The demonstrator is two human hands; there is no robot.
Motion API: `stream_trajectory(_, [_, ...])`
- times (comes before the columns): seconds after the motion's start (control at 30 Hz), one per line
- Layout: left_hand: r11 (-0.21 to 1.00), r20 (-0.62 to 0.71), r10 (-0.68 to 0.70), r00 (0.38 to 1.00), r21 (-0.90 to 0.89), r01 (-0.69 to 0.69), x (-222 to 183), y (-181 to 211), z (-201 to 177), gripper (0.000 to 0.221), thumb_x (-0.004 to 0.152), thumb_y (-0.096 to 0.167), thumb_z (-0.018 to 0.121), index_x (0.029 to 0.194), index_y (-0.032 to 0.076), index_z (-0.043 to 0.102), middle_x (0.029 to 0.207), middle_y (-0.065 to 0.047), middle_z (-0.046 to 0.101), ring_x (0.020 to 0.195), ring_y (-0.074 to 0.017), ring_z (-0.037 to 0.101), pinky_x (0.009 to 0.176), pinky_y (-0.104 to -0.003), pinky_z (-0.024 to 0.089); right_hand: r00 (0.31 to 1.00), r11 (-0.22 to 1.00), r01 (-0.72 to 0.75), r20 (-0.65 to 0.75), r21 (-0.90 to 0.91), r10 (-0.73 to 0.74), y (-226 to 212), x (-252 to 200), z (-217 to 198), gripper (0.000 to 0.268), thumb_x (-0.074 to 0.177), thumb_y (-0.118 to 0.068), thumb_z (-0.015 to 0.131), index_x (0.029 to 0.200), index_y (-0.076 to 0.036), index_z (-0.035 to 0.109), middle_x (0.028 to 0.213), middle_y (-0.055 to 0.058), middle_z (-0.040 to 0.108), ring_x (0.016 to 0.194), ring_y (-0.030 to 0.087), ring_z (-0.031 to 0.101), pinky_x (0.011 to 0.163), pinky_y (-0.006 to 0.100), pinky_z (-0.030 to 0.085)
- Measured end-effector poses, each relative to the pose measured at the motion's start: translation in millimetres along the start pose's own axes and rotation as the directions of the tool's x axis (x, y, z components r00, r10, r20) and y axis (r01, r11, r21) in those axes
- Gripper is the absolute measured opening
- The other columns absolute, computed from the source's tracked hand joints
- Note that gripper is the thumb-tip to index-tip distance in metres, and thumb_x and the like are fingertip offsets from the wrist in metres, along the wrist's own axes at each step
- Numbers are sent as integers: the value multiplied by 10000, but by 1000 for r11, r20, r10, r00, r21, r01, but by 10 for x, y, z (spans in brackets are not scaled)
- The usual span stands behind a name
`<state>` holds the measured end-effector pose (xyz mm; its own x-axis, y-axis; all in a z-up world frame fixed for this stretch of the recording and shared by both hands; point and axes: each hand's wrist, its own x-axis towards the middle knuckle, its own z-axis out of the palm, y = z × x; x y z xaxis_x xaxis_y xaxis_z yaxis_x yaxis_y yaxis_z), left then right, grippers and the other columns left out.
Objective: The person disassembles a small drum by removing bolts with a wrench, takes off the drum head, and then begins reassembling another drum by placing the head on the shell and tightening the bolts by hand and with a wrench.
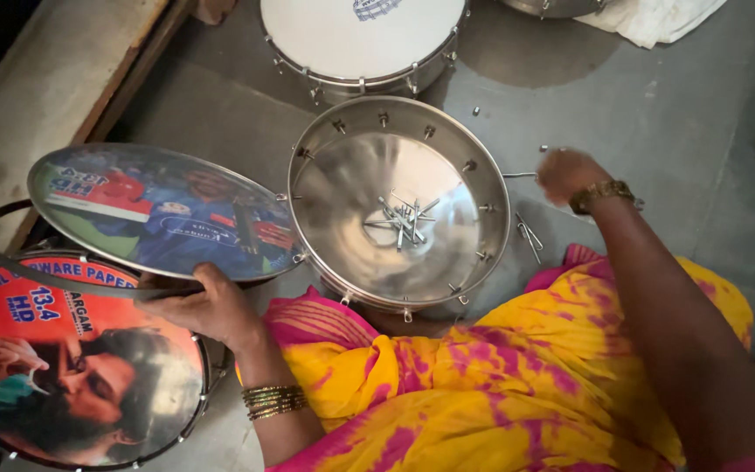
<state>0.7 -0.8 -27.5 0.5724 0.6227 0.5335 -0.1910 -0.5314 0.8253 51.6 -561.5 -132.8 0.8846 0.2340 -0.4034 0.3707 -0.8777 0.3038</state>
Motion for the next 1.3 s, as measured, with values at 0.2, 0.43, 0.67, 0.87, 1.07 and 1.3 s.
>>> stream_trajectory(0.2, [994, 8, -93, 996, -59, 93, -12, 42, -17, 541, 898, 32, 555, 1395, -55, 362, 1345, -205, 460, 1217, -290, 534, 1140, -397, 479, 772, 648, -583, 582, 491, 254, -526, -194, 411, 505, 790, -419, 818, 1101, -36, 713, 1133, 236, 735, 1062, 371, 715, 938, 458, 563])
stream_trajectory(0.43, [999, -11, -34, 999, -29, 34, -7, -42, -23, 577, 910, 8, 572, 1431, -68, 335, 1384, -219, 445, 1278, -306, 497, 1186, -410, 407, 861, 692, -491, 414, 529, 295, -806, 63, 698, 487, 877, -372, 724, 1223, -30, 713, 1257, 239, 693, 1173, 391, 675, 1007, 462, 540])
stream_trajectory(0.67, [988, 5, -43, 999, -148, 43, -26, -67, -17, 619, 897, 17, 565, 1448, -96, 305, 1427, -238, 412, 1312, -321, 466, 1212, -402, 375, 844, 657, -531, 401, 535, 356, -853, -9, 628, 298, 968, -158, 555, 1161, -42, 750, 1240, 217, 698, 1145, 393, 685, 963, 487, 558])
stream_trajectory(0.87, [998, -7, -48, 999, -41, 48, -33, -46, -42, 588, 898, 48, 572, 1409, -101, 322, 1379, -241, 442, 1265, -325, 490, 1172, -396, 396, 841, 617, -541, 391, 572, 374, -820, -59, 484, 314, 873, -200, 671, 1119, -33, 772, 1193, 226, 724, 1121, 382, 698, 979, 460, 554])
stream_trajectory(1.07, [999, -5, -33, 999, 9, 33, -16, -11, -58, 522, 874, 21, 568, 1350, -74, 377, 1301, -220, 455, 1199, -314, 503, 1141, -399, 426, 805, 518, -579, 342, 629, 485, -496, 73, 667, 455, 794, -331, 806, 1104, -1, 758, 1169, 236, 709, 1101, 396, 690, 964, 447, 558])
stream_trajectory(1.3, [999, 7, -25, 1000, -40, 26, -10, 60, -35, 453, 890, -2, 558, 1311, -53, 399, 1276, -201, 463, 1148, -290, 528, 1094, -403, 479, 860, 193, -252, 127, 948, 495, -136, 61, -64, 304, 825, -246, 682, 929, 39, 706, 905, 196, 763, 795, 285, 755, 762, 410, 605])
